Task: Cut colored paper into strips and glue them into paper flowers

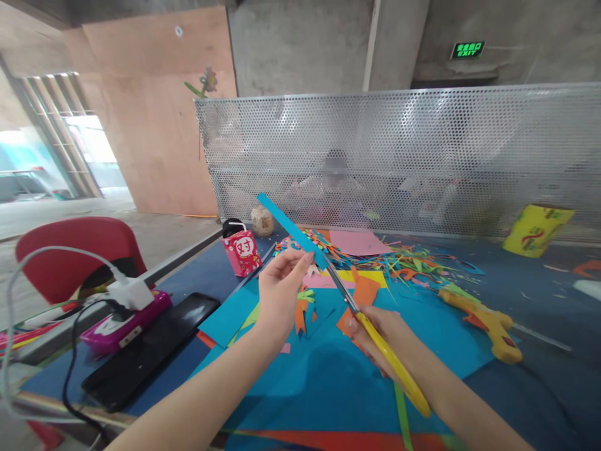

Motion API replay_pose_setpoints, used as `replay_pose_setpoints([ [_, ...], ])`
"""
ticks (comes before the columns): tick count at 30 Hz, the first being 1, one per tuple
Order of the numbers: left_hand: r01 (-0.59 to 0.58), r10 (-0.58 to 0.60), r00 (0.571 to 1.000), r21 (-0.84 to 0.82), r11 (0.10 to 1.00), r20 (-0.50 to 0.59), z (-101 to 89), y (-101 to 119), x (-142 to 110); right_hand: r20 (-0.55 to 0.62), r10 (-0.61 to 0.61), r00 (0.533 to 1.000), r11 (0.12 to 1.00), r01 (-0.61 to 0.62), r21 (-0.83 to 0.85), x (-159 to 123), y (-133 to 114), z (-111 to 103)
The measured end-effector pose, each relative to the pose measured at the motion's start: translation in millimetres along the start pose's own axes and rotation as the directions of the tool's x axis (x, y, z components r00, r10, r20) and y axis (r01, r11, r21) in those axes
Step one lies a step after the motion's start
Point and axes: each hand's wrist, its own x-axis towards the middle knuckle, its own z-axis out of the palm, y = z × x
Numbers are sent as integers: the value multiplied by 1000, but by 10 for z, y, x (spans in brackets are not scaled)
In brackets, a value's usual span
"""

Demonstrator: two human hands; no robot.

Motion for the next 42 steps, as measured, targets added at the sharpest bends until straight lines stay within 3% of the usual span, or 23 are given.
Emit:
replay_pose_setpoints([
  [20, 28, -30, 996, 28, 999, 83, 17, -17, -40, 4, -27, 1000, 996, 26, 85, -4, -22, -6],
  [42, 107, -111, 990, 43, 993, 91, 29, 18, -41, -67, -101, 993, 994, 103, 25, 16, -12, -2],
])
